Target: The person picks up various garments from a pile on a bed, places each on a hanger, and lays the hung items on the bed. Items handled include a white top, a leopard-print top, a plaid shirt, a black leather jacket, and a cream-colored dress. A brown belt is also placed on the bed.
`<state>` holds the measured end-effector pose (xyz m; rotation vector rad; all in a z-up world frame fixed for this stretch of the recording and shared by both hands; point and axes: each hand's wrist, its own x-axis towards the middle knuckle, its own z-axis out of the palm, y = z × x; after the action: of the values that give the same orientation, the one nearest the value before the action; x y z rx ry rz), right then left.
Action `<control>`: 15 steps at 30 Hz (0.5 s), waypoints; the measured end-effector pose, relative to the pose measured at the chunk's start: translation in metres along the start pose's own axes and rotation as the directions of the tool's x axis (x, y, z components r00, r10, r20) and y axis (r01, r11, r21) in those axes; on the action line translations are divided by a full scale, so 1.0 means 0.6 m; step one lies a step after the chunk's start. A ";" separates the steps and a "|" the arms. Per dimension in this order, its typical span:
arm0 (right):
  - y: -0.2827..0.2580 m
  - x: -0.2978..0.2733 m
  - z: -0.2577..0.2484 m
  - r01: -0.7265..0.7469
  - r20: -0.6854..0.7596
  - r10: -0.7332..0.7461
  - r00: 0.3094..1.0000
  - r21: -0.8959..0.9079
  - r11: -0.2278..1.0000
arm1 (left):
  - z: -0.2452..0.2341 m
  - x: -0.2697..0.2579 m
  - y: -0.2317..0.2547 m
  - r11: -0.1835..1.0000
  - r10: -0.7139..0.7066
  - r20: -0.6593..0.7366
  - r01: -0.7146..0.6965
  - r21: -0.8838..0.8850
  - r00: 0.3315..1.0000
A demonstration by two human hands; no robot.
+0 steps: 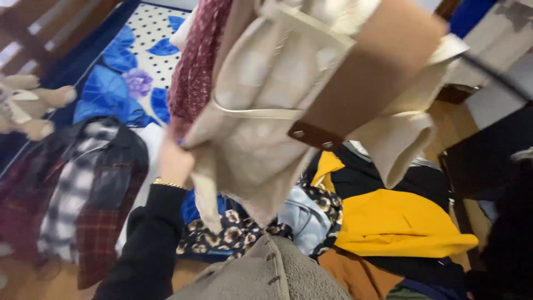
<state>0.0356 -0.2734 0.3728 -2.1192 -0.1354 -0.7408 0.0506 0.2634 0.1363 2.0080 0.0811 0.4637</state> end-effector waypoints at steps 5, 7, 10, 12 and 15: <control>-0.170 -0.068 0.200 0.034 0.088 -0.045 0.995 0.122 0.992 | -0.110 -0.030 0.084 0.858 0.508 -0.314 -0.441 0.263 0.802; -0.232 -0.095 0.271 0.067 0.125 -0.088 0.988 0.159 0.985 | -0.119 -0.042 0.149 0.852 0.521 -0.266 -0.474 0.225 0.811; -0.286 -0.129 0.331 0.162 0.319 -0.220 0.922 0.197 0.967 | -0.131 -0.031 0.158 0.860 0.499 -0.107 -0.477 0.180 0.860; -0.288 -0.139 0.366 0.084 0.310 -0.171 0.935 0.276 0.958 | -0.144 0.001 0.096 0.812 0.580 -0.336 -0.500 0.300 0.742; -0.274 -0.156 0.379 0.076 0.324 -0.171 0.931 0.286 0.955 | -0.163 -0.024 0.036 0.990 0.030 -0.310 -0.071 -0.121 0.950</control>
<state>0.0057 0.0182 0.3338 -1.9703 -0.5367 -0.3863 -0.0005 0.3324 0.1898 1.7985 0.1873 0.7941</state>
